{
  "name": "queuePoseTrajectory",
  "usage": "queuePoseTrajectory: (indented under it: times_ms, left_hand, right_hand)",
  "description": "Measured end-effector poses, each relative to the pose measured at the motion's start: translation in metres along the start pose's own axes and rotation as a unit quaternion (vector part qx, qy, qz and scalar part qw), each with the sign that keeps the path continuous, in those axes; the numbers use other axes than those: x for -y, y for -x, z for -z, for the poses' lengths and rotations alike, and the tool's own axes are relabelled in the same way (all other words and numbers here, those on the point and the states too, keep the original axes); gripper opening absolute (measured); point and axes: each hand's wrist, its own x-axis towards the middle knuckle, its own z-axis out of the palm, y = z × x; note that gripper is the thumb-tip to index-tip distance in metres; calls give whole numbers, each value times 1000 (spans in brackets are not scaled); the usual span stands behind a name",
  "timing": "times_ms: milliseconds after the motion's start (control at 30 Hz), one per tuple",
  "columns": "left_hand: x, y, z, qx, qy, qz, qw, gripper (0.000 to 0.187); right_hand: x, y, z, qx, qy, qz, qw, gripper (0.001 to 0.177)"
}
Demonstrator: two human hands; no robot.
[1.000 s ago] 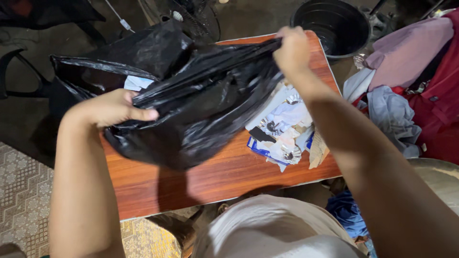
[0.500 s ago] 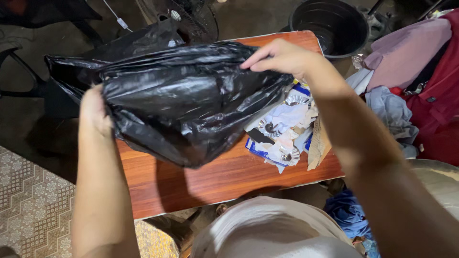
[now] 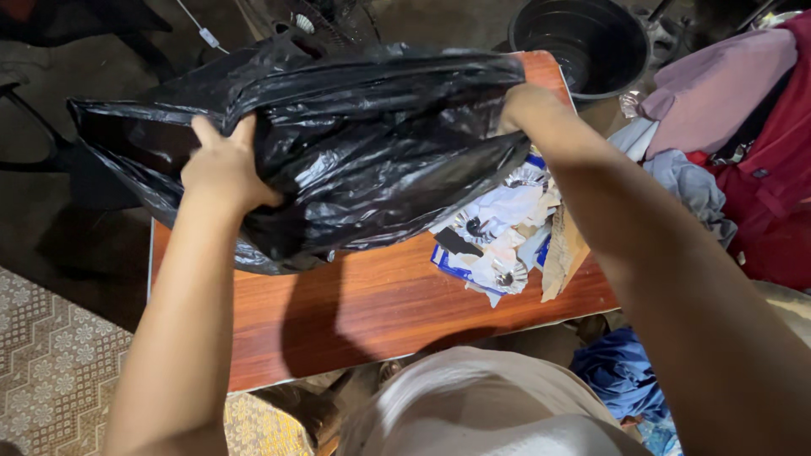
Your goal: The person packs various household items, including food packages, plastic bags, and bubble wrap, into black trash bags on a wooden table. They repeatedly pick up items from the table and a nearby floor area, place them into the bags, and finally tie the bags closed.
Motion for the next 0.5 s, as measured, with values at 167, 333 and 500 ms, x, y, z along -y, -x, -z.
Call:
queuePoseTrajectory:
  times_ms: [167,333,500]
  left_hand:
    - [-26,-7,31,-25,-90,-102,990,132]
    - [-69,34,34,-190,-94,-122,970,47]
    - [-136,-28,-47,-38,-107,-252,961,39]
  right_hand:
    - [22,-24,-23,24,-116,73,990,64]
    - [51,1,-7,113,-260,164,945,78]
    - [51,48,2,74,-230,146,959,93]
